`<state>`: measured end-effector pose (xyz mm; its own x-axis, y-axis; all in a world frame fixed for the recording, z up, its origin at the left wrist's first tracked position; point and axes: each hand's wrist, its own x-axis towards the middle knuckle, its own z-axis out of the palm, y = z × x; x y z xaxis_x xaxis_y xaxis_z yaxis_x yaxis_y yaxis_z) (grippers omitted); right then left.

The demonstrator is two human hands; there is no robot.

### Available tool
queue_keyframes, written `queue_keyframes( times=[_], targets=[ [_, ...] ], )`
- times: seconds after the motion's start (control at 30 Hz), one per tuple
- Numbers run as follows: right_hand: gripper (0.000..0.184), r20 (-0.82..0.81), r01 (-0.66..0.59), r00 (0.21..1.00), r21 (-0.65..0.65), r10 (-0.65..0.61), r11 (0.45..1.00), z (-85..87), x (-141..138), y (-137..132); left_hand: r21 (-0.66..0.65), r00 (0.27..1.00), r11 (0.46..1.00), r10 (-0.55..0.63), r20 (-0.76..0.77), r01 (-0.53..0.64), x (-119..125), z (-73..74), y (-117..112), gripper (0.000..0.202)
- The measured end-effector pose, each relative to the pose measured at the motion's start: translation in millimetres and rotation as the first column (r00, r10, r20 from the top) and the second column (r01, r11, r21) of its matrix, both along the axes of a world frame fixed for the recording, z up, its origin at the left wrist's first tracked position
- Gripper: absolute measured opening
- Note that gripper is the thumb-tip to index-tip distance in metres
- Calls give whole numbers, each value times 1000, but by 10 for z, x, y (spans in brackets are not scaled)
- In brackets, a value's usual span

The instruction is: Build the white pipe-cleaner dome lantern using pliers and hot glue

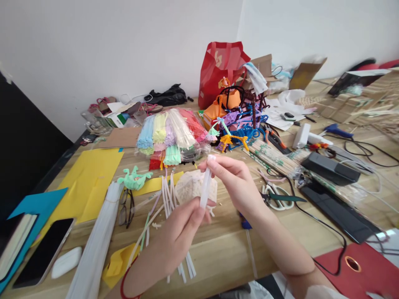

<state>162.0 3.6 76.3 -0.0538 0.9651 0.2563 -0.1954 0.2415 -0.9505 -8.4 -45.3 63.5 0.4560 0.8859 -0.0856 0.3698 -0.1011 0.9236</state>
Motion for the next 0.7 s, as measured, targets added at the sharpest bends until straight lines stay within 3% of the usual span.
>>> queue_keyframes(
  times=[0.13,0.27,0.37,0.5,0.7],
  targets=[
    [23,81,-140,987,-31,142,990,2,-43,-8,169,995,981,88,51,-96,-49,50,91,29],
    [26,173,-193,967,24,186,981,-41,-96,-64,110,968,976,167,187,-189,-49,46,149,23],
    [39,332,-227,921,33,203,973,-63,-82,-105,53,874,932,316,370,-360,-86,41,169,25],
    [24,496,-339,817,-4,296,941,-26,5,-138,59,753,846,437,493,-530,-191,24,201,27],
    [36,506,-196,849,31,154,980,17,67,-247,42,690,790,507,517,-612,-240,93,195,34]
  ],
)
